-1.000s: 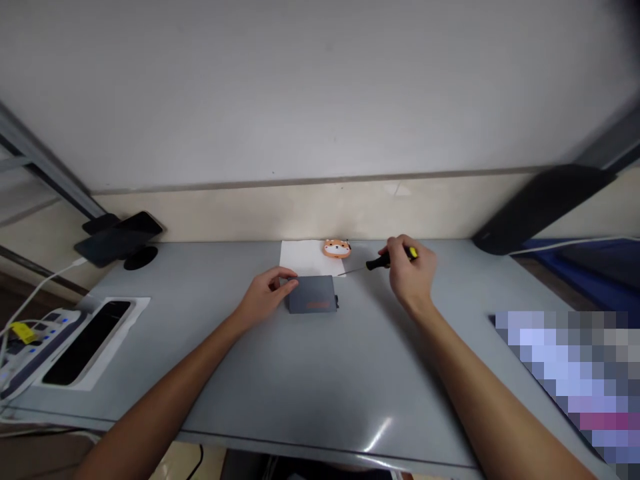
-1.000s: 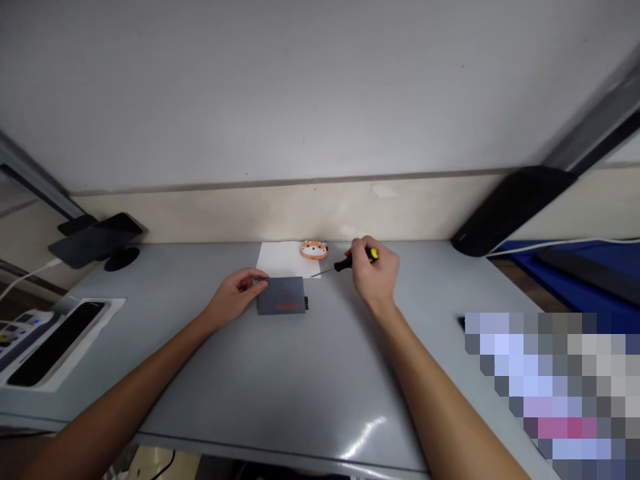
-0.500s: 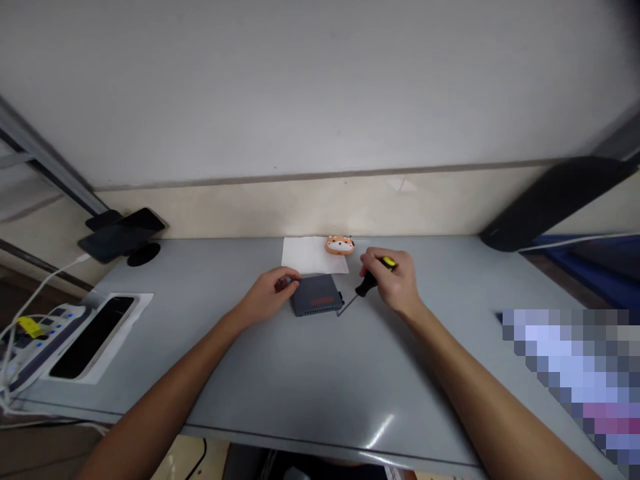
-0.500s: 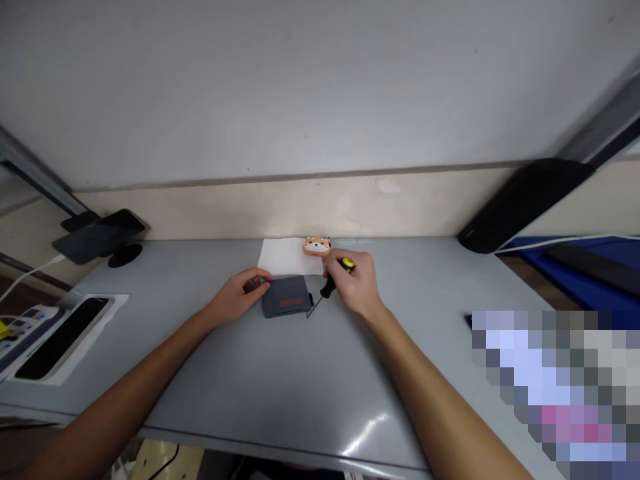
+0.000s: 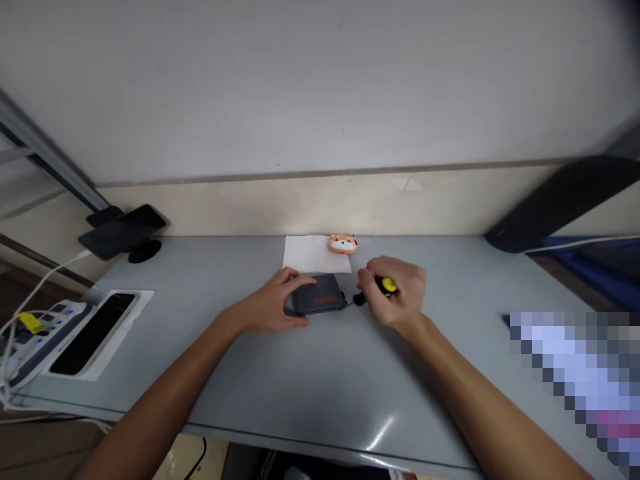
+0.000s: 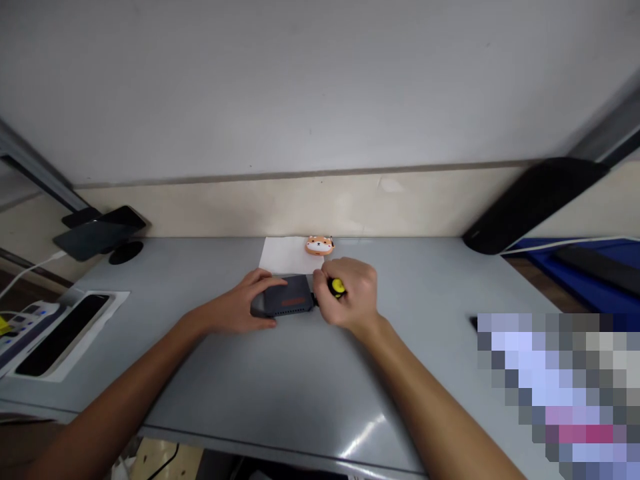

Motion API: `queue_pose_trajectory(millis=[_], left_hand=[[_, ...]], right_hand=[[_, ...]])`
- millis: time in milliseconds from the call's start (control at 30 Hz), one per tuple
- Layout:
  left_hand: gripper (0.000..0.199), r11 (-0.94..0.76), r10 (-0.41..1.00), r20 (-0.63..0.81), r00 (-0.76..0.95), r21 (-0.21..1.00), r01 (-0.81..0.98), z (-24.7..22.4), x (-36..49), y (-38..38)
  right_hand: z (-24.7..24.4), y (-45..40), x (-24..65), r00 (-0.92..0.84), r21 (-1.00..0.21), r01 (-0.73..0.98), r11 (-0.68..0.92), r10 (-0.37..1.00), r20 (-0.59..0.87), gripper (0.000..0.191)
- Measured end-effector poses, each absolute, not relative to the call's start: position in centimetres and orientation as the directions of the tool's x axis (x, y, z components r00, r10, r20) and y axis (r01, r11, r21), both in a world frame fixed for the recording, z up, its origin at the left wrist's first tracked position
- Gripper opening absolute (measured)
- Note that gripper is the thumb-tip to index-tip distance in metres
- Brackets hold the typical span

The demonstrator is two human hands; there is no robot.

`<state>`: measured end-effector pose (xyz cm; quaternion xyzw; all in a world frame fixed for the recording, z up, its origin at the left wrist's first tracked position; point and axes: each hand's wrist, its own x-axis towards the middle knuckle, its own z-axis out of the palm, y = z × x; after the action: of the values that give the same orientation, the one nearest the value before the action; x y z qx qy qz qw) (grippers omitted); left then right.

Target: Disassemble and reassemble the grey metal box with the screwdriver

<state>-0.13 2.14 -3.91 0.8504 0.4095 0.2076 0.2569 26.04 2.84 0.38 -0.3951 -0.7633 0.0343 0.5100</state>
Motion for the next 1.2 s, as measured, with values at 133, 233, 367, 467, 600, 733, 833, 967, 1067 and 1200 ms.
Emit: queue_pose_trajectory(millis=[133, 233, 367, 467, 600, 733, 833, 967, 1067, 1200], left_hand=[[0.073, -0.516, 0.815, 0.148, 0.56, 0.625, 0.586, -4.2, 0.1, 2.3], [0.077, -0.504, 0.827, 0.173, 0.535, 0.649, 0.57, -4.0, 0.3, 2.3], [0.07, -0.46, 0.863, 0.203, 0.462, 0.692, 0.556, -3.8, 0.5, 2.2], [0.059, -0.426, 0.875, 0.166, 0.455, 0.71, 0.561, -3.7, 0.3, 2.2], [0.042, -0.407, 0.875, 0.117, 0.47, 0.705, 0.582, -3.7, 0.2, 2.3], [0.036, -0.432, 0.87, 0.16, 0.466, 0.703, 0.565, -3.7, 0.4, 2.6], [0.041, -0.435, 0.873, 0.187, 0.45, 0.715, 0.547, -3.9, 0.5, 2.7], [0.04, -0.395, 0.89, 0.194, 0.412, 0.78, 0.486, -4.1, 0.5, 2.6], [0.039, -0.396, 0.892, 0.226, 0.392, 0.809, 0.434, -3.8, 0.3, 2.6], [0.029, -0.476, 0.863, 0.329, 0.384, 0.785, 0.396, -3.1, -0.1, 2.7]], right_hand=[[1.0, 2.0, 25.5, -0.203, -0.409, 0.536, 0.739, 0.582, 0.787, 0.036], [1.4, 1.4, 25.0, -0.188, -0.454, 0.496, 0.74, 0.602, 0.776, 0.036], [1.2, 1.0, 24.3, -0.173, -0.463, 0.43, 0.775, 0.575, 0.8, 0.036], [0.7, 0.9, 24.3, -0.116, -0.523, 0.408, 0.748, 0.611, 0.783, 0.036], [0.4, 1.5, 24.8, 0.086, -0.702, 0.31, 0.641, 0.717, 0.692, 0.037], [0.4, 2.5, 25.0, 0.313, -0.805, 0.17, 0.568, 0.744, 0.591, 0.034], [0.4, 3.2, 24.9, 0.358, -0.866, 0.117, 0.486, 0.793, 0.493, 0.033], [0.0, 3.8, 24.6, 0.331, -0.917, 0.06, 0.394, 0.859, 0.39, 0.032], [-0.4, 4.0, 24.4, 0.292, -0.943, 0.005, 0.334, 0.901, 0.321, 0.032], [-0.5, 4.1, 24.2, 0.281, -0.956, -0.034, 0.291, 0.921, 0.27, 0.034]])
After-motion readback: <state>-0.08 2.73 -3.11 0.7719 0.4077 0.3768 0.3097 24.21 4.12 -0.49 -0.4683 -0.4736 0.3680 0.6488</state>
